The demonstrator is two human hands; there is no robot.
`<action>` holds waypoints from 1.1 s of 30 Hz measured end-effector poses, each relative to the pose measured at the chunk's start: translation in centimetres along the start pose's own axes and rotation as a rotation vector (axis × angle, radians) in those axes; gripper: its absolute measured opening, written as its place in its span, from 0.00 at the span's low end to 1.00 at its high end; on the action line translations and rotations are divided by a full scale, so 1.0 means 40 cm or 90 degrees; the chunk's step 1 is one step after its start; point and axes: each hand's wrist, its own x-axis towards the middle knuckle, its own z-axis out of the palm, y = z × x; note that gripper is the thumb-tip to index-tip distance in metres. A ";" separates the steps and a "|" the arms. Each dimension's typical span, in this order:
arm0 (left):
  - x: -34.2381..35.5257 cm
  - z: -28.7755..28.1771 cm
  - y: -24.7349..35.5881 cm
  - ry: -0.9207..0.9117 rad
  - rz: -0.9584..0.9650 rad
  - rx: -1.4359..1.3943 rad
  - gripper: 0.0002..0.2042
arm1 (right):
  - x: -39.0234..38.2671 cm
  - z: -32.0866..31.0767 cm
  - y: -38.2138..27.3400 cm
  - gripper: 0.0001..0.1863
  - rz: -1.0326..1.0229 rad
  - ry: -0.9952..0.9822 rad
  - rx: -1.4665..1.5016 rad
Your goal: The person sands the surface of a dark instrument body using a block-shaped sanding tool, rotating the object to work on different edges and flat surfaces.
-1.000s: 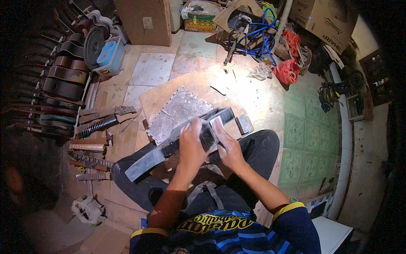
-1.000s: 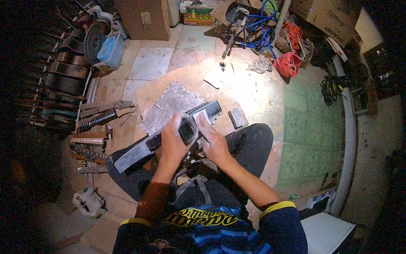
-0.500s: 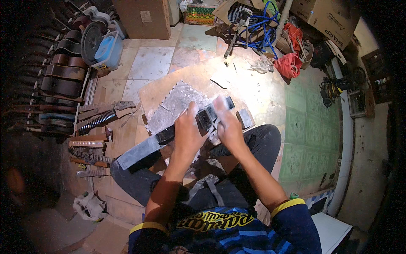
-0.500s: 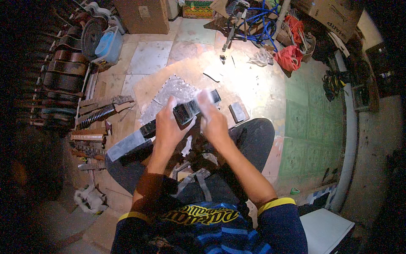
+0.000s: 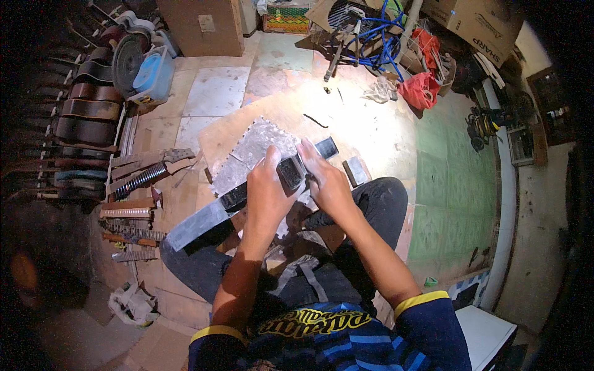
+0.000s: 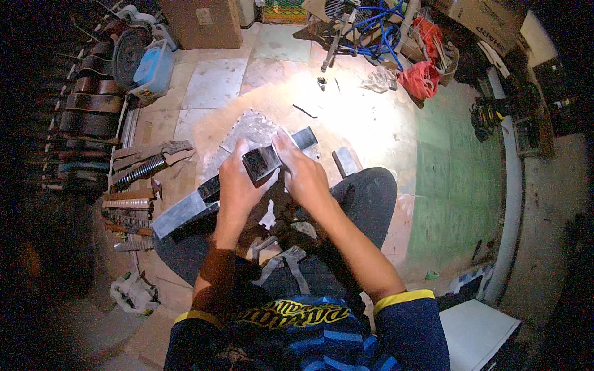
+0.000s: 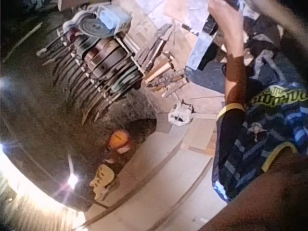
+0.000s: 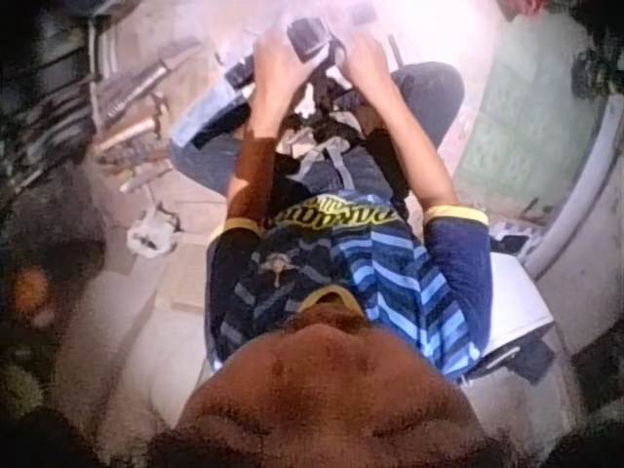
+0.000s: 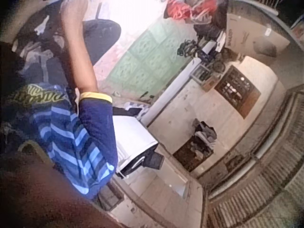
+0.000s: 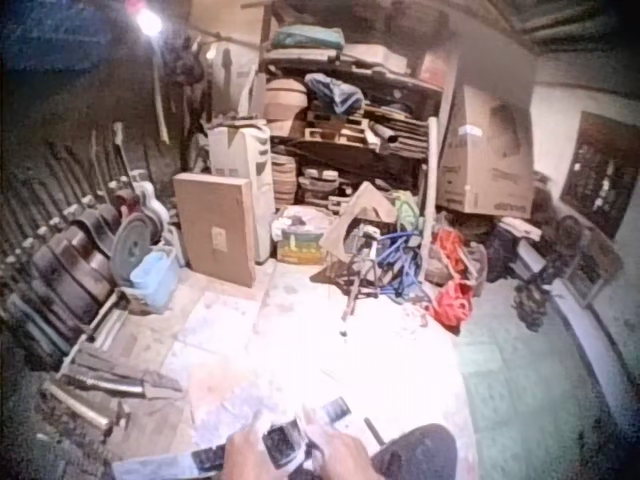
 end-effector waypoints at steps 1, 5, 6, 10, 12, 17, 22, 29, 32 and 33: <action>0.000 0.002 0.007 0.011 0.010 0.009 0.26 | -0.013 -0.002 0.000 0.46 -0.008 0.001 0.033; 0.006 -0.017 -0.025 -0.035 -0.021 -0.020 0.26 | -0.080 0.000 -0.033 0.45 -0.004 -0.032 0.100; 0.005 -0.012 -0.028 -0.027 -0.020 0.002 0.25 | -0.063 -0.005 -0.034 0.45 0.034 -0.053 0.050; 0.004 -0.010 0.003 -0.010 -0.013 -0.016 0.23 | 0.005 0.005 -0.017 0.45 0.033 0.010 0.046; -0.001 -0.020 -0.033 -0.030 -0.024 -0.023 0.34 | -0.050 0.022 -0.028 0.44 -0.032 0.034 0.050; 0.001 -0.023 -0.015 -0.070 -0.028 -0.027 0.39 | 0.003 0.015 -0.013 0.45 0.001 0.028 -0.058; -0.001 -0.025 -0.039 -0.042 -0.038 -0.045 0.39 | -0.077 0.019 -0.061 0.43 -0.035 0.048 0.054; 0.006 0.008 0.002 -0.006 -0.036 -0.012 0.27 | -0.063 0.034 -0.025 0.44 0.000 0.102 -0.032; 0.015 0.008 0.003 -0.026 0.003 0.001 0.26 | -0.035 -0.010 0.038 0.45 0.138 0.032 -0.098; 0.022 0.001 0.026 -0.036 -0.012 0.003 0.26 | -0.013 -0.018 0.057 0.46 0.115 0.074 -0.126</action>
